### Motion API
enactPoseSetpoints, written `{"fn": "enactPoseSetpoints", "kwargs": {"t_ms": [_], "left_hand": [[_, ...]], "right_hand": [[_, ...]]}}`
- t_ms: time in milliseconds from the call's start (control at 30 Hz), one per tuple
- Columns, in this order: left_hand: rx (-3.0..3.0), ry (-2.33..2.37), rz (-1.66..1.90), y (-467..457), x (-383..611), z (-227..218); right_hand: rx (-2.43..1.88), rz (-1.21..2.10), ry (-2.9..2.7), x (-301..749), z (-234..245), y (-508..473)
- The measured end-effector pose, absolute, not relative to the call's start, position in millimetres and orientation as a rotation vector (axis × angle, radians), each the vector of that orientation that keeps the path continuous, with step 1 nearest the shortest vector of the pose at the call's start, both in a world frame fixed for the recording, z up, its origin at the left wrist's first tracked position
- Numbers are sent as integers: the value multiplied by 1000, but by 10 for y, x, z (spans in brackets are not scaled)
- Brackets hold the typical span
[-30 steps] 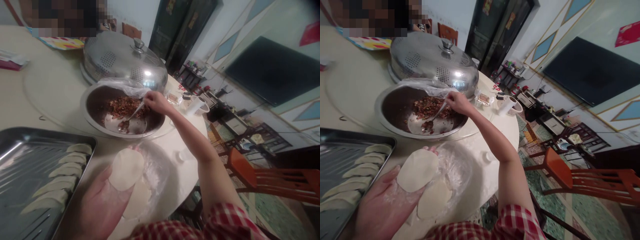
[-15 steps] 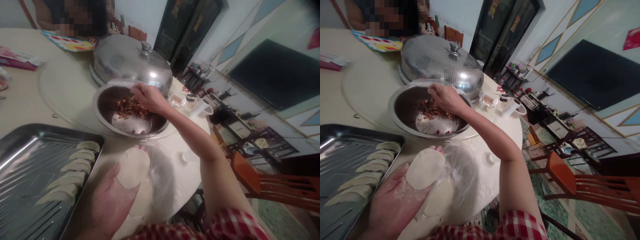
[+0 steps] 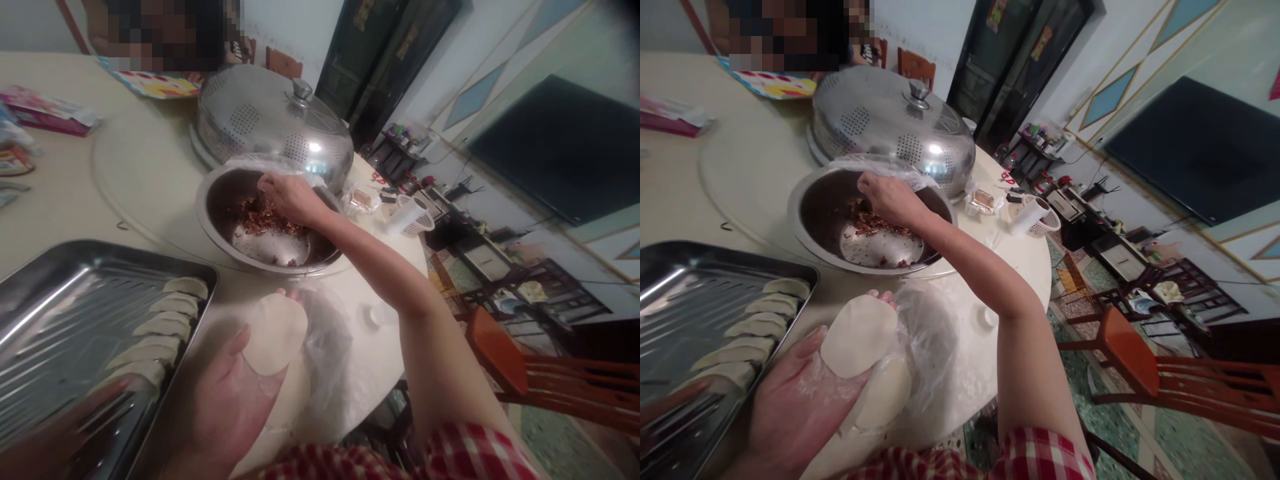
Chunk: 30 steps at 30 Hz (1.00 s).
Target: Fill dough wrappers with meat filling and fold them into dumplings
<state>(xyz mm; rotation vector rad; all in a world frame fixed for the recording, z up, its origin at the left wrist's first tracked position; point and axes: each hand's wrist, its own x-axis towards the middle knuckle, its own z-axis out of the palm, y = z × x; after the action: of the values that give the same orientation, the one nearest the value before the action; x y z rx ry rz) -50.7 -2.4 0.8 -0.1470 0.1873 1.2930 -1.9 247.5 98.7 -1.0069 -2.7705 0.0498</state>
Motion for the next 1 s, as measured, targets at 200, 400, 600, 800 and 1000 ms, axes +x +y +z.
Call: {"fn": "enactPoseSetpoints", "kwargs": {"t_ms": [200,400,600,800,1000], "left_hand": [[-179,241,1287,-22,-511,6],[-140,143,1288,-21,-492,-17],[-126,114,1267,-22,-486,-6],[-124,129,1264,-34,-496,-22],[-126,126,1272,-40,-484,-30]], "right_hand": [[-1086,132,-2803,-31,970,2399],[-1078,135,-2769,31,1011,2362],[-975,123,-2797,76,1023,2332],[-856,207,-2970,67,1016,2331],[-959,252,-2781,186,1076,2343]]}}
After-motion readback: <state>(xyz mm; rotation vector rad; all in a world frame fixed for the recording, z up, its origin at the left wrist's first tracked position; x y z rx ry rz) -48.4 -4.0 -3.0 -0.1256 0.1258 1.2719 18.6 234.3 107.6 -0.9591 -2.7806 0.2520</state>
